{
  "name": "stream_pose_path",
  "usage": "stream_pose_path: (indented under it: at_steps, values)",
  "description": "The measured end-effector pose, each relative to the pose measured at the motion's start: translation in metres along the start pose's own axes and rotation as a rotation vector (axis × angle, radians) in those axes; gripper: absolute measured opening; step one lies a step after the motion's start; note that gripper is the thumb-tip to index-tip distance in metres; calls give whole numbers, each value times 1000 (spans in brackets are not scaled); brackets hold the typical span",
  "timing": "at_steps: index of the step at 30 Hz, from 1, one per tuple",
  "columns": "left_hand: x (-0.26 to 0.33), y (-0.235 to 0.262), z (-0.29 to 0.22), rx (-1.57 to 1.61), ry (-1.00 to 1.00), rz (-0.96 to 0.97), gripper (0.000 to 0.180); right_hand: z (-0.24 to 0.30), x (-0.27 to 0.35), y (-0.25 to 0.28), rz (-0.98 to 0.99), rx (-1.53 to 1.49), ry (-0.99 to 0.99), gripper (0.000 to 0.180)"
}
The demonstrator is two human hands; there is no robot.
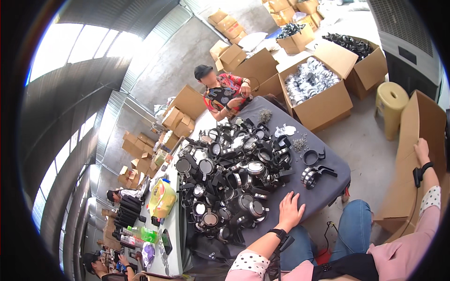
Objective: The recorder is attaching small metal clips to circular headphone components at a factory assembly table.
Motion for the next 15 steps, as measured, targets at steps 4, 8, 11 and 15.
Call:
stream_pose_path:
  at_steps: [4,8,11,15]
  values:
    - [-8,-4,-6,67,-39,2,53,28,41,-1,-216,17,33,32]
    - [-6,-3,0,95,-48,-27,52,109,89,-33,25,-203,243,23]
    - [-4,-5,5,87,-45,-40,51,189,166,-49,336,-138,230,20]
    - [-4,-5,-2,102,-62,-51,51,220,235,-78,440,-355,292,20]
Point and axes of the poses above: each hand's wrist, its own x-axis away from the middle knuckle, its own y-axis out of the back of the hand, z = x × y, the point moved 5 cm from there along -x, towards the middle knuckle, and after that the axes turned 15 degrees about y, right-handed, at the moved point
